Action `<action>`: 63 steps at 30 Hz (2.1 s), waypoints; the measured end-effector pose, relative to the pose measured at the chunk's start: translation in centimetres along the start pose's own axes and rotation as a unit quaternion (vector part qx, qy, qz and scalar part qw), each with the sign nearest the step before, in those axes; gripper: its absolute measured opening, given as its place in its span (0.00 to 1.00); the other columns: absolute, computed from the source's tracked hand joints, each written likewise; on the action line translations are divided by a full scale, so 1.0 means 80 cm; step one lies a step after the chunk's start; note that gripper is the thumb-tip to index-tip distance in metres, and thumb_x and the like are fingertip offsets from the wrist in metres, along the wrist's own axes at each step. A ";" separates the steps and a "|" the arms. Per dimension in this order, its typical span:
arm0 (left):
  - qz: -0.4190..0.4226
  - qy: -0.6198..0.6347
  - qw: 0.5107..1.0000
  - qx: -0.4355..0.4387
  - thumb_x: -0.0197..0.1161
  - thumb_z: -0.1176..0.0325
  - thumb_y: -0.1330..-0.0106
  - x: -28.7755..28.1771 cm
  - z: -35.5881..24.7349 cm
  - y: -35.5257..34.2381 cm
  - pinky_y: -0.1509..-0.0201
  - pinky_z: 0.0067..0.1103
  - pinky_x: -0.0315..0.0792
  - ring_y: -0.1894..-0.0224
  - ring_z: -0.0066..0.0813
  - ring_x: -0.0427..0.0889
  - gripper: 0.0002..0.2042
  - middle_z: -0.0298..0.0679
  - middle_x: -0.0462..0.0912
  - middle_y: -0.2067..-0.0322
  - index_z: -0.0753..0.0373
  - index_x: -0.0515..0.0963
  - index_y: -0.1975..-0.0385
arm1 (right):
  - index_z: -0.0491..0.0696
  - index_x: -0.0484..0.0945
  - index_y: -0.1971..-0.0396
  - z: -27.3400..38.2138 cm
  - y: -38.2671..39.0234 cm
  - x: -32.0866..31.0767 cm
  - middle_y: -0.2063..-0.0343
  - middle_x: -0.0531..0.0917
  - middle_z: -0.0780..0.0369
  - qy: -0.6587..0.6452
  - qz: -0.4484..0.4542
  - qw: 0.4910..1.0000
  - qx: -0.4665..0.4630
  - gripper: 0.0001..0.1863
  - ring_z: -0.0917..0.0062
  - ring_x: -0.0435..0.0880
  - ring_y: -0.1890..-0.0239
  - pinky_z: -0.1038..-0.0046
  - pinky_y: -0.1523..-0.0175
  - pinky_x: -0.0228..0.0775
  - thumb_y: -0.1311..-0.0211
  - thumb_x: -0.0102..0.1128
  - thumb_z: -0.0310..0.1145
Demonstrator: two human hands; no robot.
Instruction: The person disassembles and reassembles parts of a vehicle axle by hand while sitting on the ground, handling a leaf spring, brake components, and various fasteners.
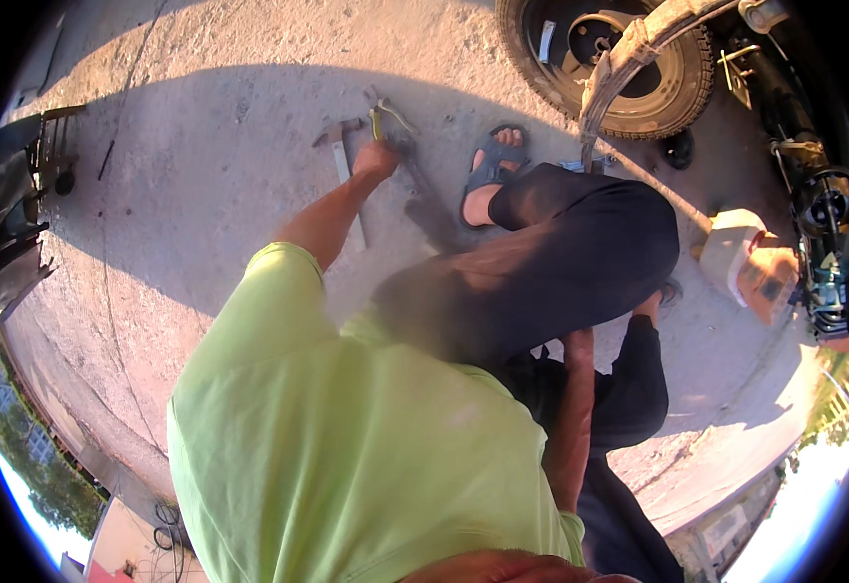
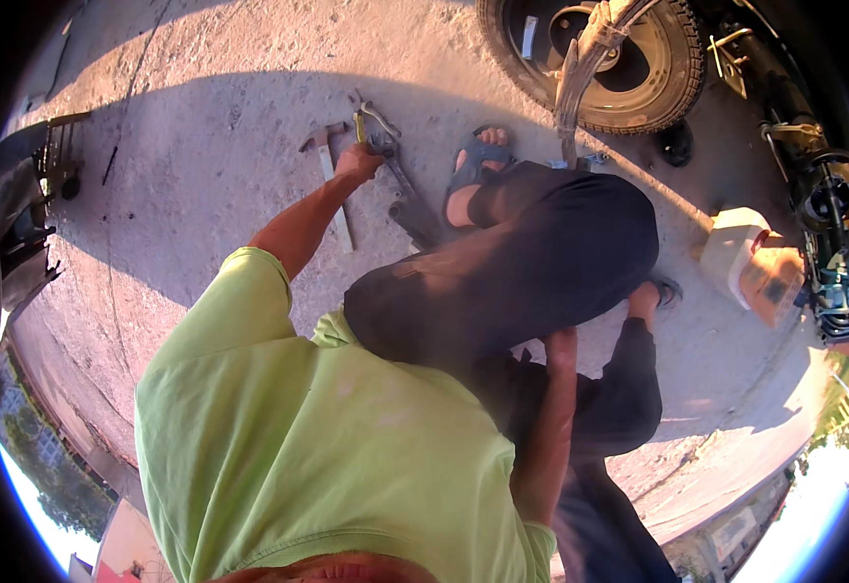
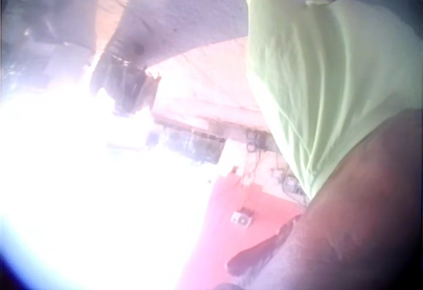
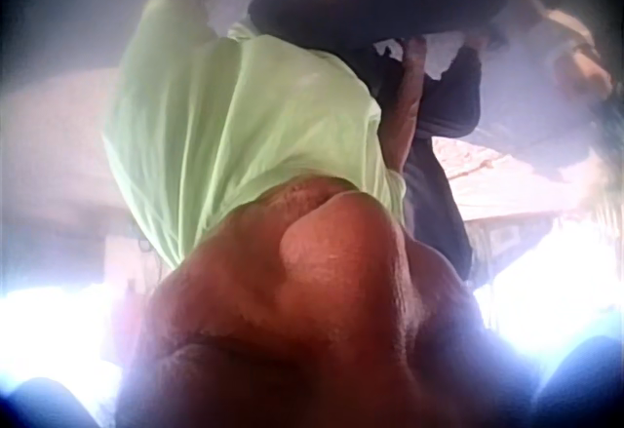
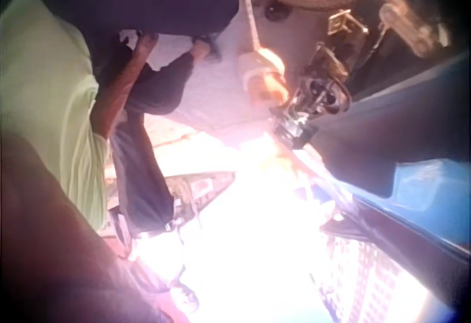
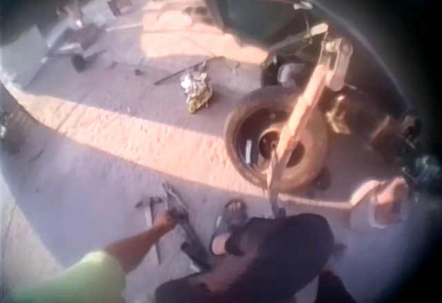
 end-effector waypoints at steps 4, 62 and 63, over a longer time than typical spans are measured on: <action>0.096 -0.114 0.989 0.018 0.67 0.49 0.44 0.073 -0.016 0.049 0.44 0.36 0.77 0.46 0.45 0.83 0.22 0.48 0.84 0.51 0.58 0.83 0.54 | 0.40 0.67 0.34 -0.043 -0.015 -0.018 0.41 0.76 0.59 -0.022 0.009 0.999 -0.045 0.37 0.70 0.76 0.42 0.68 0.42 0.72 0.30 0.56 0.55; 0.002 0.340 0.900 0.271 0.62 0.64 0.32 -0.209 -0.370 0.066 0.53 0.24 0.77 0.60 0.30 0.83 0.18 0.44 0.84 0.59 0.71 0.76 0.48 | 0.44 0.81 0.65 -0.154 -0.180 -0.027 0.72 0.81 0.64 0.014 -0.039 0.993 -0.110 0.15 0.80 0.78 0.75 0.75 0.75 0.68 0.37 0.62 0.42; -0.041 0.359 0.872 0.331 0.61 0.66 0.31 -0.245 -0.378 0.087 0.52 0.24 0.78 0.60 0.31 0.83 0.17 0.46 0.84 0.59 0.72 0.76 0.49 | 0.44 0.81 0.66 -0.181 -0.196 -0.025 0.73 0.81 0.64 0.009 -0.037 0.995 -0.095 0.15 0.80 0.78 0.76 0.74 0.77 0.67 0.37 0.62 0.42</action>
Point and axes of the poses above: each hand's wrist, its own y-axis away from the middle knuckle, its own x-axis out of the palm, z = x × y, the point moved 6 cm from there along -y, towards the middle knuckle
